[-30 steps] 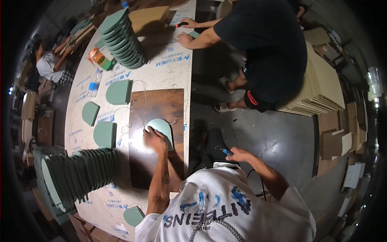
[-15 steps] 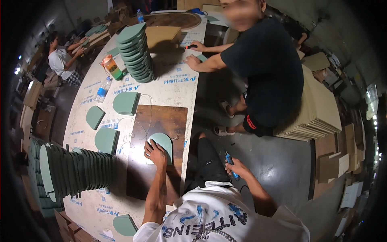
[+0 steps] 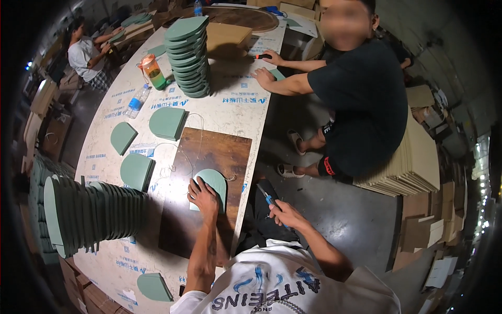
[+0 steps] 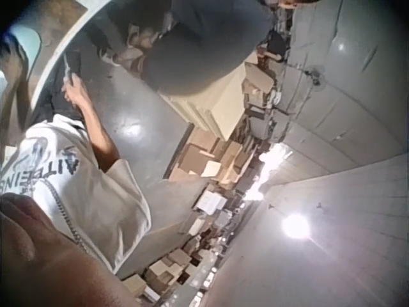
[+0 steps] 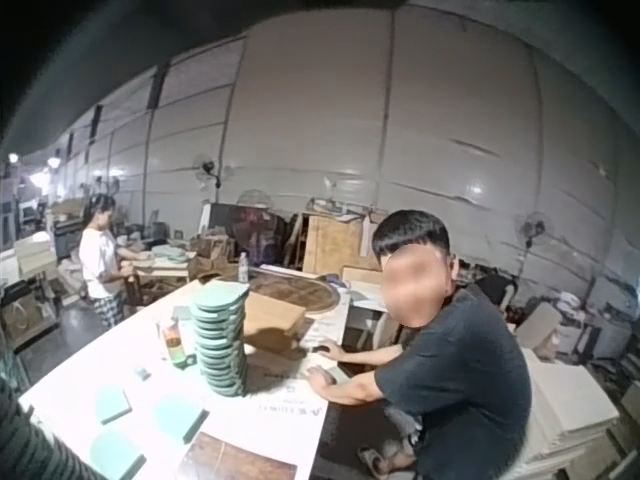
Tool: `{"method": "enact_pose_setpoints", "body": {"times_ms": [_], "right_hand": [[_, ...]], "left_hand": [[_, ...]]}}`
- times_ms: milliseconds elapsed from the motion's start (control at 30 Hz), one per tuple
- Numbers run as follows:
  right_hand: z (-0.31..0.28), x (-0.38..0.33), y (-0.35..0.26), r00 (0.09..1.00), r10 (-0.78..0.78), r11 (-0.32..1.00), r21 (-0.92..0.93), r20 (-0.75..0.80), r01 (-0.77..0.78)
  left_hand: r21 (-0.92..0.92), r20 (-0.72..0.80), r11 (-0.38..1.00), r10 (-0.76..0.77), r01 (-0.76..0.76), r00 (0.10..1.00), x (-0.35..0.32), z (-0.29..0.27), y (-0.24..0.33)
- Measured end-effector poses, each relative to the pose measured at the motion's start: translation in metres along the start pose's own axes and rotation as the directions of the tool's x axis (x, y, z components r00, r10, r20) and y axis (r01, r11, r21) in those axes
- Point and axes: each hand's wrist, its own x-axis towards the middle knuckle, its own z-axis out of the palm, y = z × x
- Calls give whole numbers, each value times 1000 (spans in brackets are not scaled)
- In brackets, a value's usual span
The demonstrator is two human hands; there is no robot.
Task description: The person uses a utility knife to trim the edges of light green semi-circular foam pieces on a wooden workbench. They repeatedly pick up a piece, cut along the curved edge, and stack the finished item with others.
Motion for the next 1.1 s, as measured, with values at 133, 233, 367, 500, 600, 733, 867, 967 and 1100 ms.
{"method": "enact_pose_setpoints", "body": {"times_ms": [133,233,367,500,600,733,867,967,1100], "right_hand": [[20,23,-14,998,-60,998,21,38,59],[34,43,-28,993,-111,994,13,30,111],[52,85,-28,980,-193,976,-114,-42,187],[67,114,-51,993,-118,993,-6,-3,118],[65,113,-90,990,-124,992,22,64,123],[71,135,-64,990,-136,985,109,46,131],[74,131,-57,995,-62,952,305,74,37],[80,114,-62,991,-111,940,332,71,82],[85,103,-35,982,-173,953,264,75,148]], "left_hand": [[-37,7,999,-4,4,1000,4,-5,3],[-40,11,999,-3,4,1000,5,-11,2],[-65,19,998,-16,18,1000,9,-16,9],[-70,47,997,-9,13,999,10,-20,11],[-75,54,997,-11,15,998,9,-17,7],[-77,108,996,-27,35,994,8,-19,10],[-72,106,997,-33,40,994,9,-18,9],[-70,83,996,-46,52,995,10,-18,10],[-77,61,996,-28,33,998,10,-20,10]]}}
